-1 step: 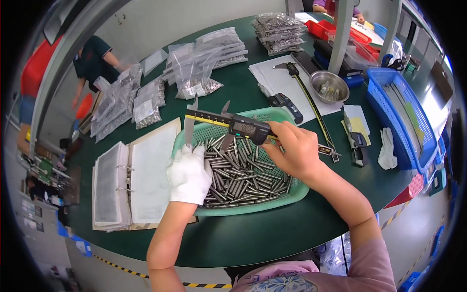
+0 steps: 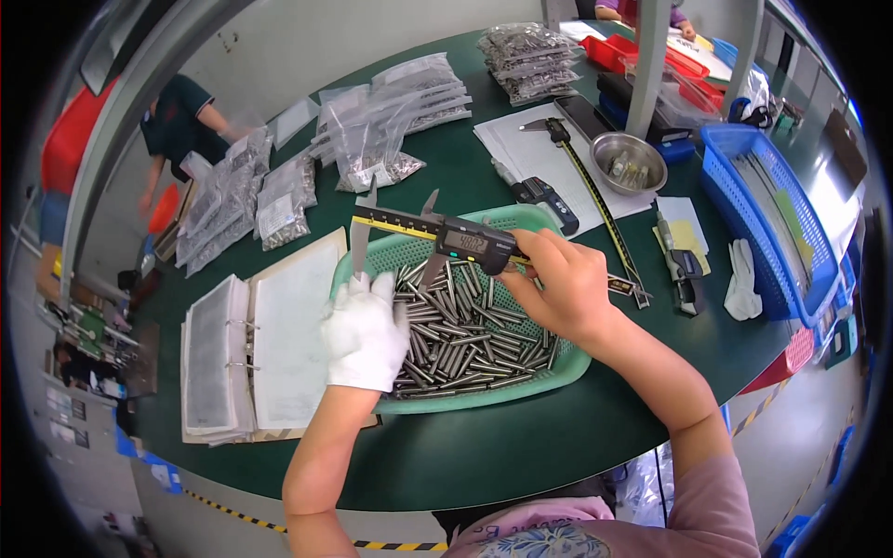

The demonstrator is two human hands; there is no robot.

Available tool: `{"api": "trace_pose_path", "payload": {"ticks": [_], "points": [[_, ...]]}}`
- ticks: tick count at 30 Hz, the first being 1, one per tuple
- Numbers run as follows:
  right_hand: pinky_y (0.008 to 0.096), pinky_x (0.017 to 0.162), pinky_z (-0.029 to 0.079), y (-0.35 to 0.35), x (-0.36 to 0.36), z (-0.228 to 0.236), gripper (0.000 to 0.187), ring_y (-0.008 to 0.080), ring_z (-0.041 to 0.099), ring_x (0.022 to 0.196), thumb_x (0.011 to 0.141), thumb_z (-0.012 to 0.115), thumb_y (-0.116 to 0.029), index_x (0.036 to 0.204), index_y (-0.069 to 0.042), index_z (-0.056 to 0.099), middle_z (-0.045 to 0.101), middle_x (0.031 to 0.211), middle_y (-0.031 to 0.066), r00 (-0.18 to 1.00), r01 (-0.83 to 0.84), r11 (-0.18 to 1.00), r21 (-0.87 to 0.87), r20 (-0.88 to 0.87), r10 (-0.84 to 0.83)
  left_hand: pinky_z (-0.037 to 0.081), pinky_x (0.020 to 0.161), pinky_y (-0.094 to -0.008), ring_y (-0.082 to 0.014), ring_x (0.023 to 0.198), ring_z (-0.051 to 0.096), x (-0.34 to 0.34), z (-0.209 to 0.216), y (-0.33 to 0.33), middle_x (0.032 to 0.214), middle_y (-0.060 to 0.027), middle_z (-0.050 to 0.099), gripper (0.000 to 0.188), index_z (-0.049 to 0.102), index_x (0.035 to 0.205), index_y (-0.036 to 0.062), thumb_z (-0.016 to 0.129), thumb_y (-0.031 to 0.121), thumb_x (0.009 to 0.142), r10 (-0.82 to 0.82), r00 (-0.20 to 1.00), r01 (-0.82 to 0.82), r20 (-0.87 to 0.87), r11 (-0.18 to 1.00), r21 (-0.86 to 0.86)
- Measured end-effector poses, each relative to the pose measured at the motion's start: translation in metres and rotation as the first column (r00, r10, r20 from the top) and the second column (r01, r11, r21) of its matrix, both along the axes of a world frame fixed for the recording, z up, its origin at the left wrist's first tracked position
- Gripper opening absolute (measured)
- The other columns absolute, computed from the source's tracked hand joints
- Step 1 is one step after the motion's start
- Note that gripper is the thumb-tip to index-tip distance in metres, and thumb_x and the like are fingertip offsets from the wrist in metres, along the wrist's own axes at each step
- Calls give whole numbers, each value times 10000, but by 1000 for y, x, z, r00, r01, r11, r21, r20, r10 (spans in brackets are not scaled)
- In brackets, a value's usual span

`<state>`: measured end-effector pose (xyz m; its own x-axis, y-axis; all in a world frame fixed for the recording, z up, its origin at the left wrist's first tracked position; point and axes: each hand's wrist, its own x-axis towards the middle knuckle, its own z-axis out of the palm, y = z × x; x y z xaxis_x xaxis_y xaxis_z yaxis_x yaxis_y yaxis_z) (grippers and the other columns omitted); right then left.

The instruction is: The person is using a digital caliper to measure the dimensions of small cylindrical metal parts taken from a basket.

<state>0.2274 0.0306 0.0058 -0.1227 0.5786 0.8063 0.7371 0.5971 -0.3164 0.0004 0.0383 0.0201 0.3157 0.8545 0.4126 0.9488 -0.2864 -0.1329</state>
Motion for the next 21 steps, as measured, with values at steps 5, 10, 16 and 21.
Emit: {"api": "trace_pose_path", "payload": {"ticks": [5, 10, 16, 21], "points": [[264, 437, 426, 2, 1, -1, 334, 154, 573, 506, 661, 744, -109, 945, -30, 586, 552, 669, 38, 996, -28, 1000, -1, -82, 28, 442, 778, -415, -266, 925, 540, 37, -2, 9, 982, -76, 571, 159, 626, 911, 139, 579, 195, 770, -369, 928, 340, -47, 893, -295], [269, 435, 428, 1, 1, -2, 334, 158, 572, 507, 662, 746, -122, 940, -31, 585, 565, 685, 38, 999, -1, 1000, 7, -53, 1, 411, 859, -411, -256, 1049, 506, 53, -8, 35, 1066, -72, 559, 154, 631, 905, 135, 512, 159, 810, -473, 830, 309, -296, 831, -462], [273, 437, 430, 1, -2, -3, 327, 158, 577, 514, 669, 745, -128, 938, -35, 585, 570, 691, 40, 994, -28, 999, -21, -109, 26, 449, 686, -372, -250, 724, 617, 42, -9, 48, 730, -59, 596, 119, 593, 856, 126, 539, 129, 749, -743, 568, 662, -354, 668, -340], [264, 447, 428, 2, 0, -1, 329, 154, 578, 521, 662, 748, -103, 942, -35, 591, 571, 690, 42, 994, -18, 999, -33, -111, 14, 477, 695, -329, -218, 758, 603, 27, 1, 27, 816, -61, 596, 150, 581, 841, 71, 630, 78, 699, -601, 722, 686, 342, 686, -242]]}}
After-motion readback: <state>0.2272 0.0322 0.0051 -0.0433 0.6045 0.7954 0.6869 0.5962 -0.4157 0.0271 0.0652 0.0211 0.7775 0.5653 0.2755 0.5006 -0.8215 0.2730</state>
